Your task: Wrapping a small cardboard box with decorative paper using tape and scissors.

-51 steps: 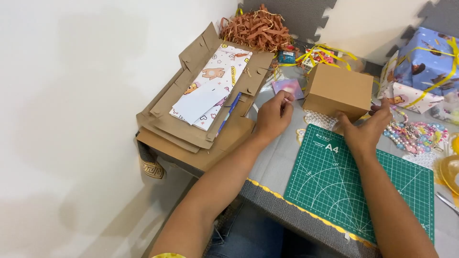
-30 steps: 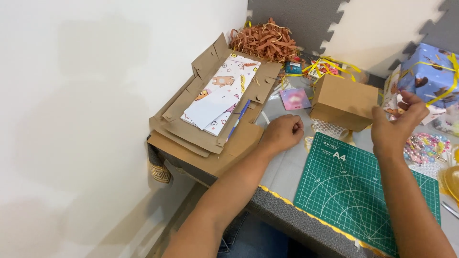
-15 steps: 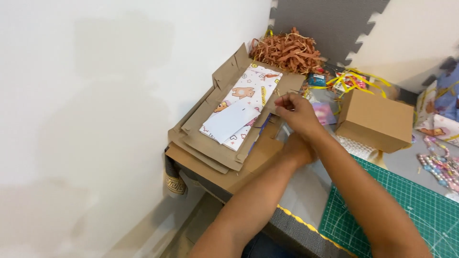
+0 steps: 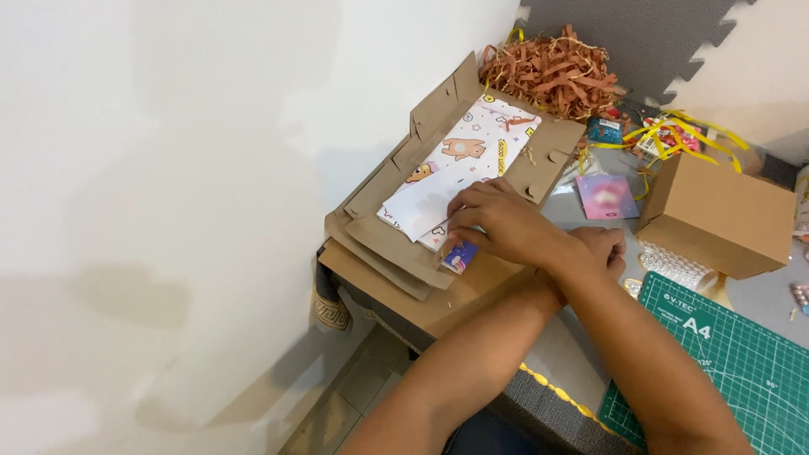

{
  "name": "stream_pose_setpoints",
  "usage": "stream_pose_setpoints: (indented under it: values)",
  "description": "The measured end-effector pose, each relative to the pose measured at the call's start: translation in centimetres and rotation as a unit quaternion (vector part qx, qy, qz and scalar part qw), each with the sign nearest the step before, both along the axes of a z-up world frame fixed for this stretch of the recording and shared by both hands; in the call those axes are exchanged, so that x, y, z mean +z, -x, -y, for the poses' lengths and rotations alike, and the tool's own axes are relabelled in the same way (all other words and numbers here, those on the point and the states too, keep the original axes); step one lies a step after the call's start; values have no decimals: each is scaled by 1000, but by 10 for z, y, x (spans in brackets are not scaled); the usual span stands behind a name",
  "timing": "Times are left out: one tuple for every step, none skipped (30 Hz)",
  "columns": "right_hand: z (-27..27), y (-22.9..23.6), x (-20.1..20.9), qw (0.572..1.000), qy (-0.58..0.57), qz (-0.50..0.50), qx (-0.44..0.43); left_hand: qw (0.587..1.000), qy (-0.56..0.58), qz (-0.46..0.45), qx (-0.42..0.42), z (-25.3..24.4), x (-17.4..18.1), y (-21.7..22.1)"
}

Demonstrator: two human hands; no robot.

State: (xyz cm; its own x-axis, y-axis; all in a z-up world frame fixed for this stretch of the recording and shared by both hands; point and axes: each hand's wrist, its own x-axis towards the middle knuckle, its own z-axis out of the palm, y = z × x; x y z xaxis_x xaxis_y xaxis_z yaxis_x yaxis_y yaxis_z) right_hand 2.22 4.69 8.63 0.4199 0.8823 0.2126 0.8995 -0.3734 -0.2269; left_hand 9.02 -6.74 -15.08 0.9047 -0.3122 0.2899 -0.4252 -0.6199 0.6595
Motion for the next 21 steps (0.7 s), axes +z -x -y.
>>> stream_pose_setpoints:
  values:
    - [-1, -3, -8, 1000, -1, 0, -2, 1000, -1, 0, -2, -3, 3, 3]
    - [-1, -7, -15, 997, -39, 56, -23, 998, -56, -8, -20, -6, 6, 5]
    - [-1, -10, -22, 990, -76, 111, -43, 993, -112, -15, -37, -9, 10, 8]
    - [-1, -11, -23, 990, -79, 112, -44, 993, -115, -14, -38, -31, 41, 47]
    - [0, -12, -24, 983, -107, 132, -75, 999, -32, -16, -18, -50, 77, 77]
    - [1, -13, -26, 973, -135, 153, -105, 999, 50, -19, 3, -72, 114, 104]
    - [2, -10, -19, 973, -137, 154, -107, 999, 47, -18, 2, -82, 81, 116]
    - [3, -7, -12, 969, -161, 132, -135, 994, 91, -41, -54, -93, 48, 128]
    - [3, -3, -5, 963, -184, 110, -163, 983, 134, -64, -109, -106, 15, 139]
    - [5, -3, -2, 963, -188, 110, -161, 984, 130, -64, -107, -136, 76, 151]
    - [7, -3, 0, 959, -210, 67, -177, 995, -27, -32, -96, -161, 139, 169]
    - [9, -1, 1, 953, -231, 22, -193, 979, -184, -1, -84, -185, 200, 200]
    - [10, -4, -4, 952, -236, 19, -193, 978, -189, -4, -83, -197, 201, 196]
    - [12, -7, -10, 950, -247, -9, -189, 960, -101, 252, 70, -209, 202, 193]
    - [13, -10, -15, 948, -258, -37, -184, 848, -3, 485, 213, -222, 203, 190]
    - [13, -8, -12, 947, -261, -37, -185, 848, -4, 486, 210, -244, 205, 181]
    - [13, -6, -8, 947, -263, -51, -177, 853, -47, 469, 226, -266, 207, 171]
    - [14, -4, -2, 947, -265, -63, -169, 854, -89, 452, 243, -287, 211, 162]
    - [13, 2, 5, 946, -268, -61, -170, 853, -89, 455, 241, -297, 214, 156]
    - [13, 6, 11, 948, -265, -73, -162, 883, -100, 393, 237, -306, 217, 148]
    - [13, 10, 17, 949, -263, -84, -155, 908, -111, 330, 233, -315, 219, 141]
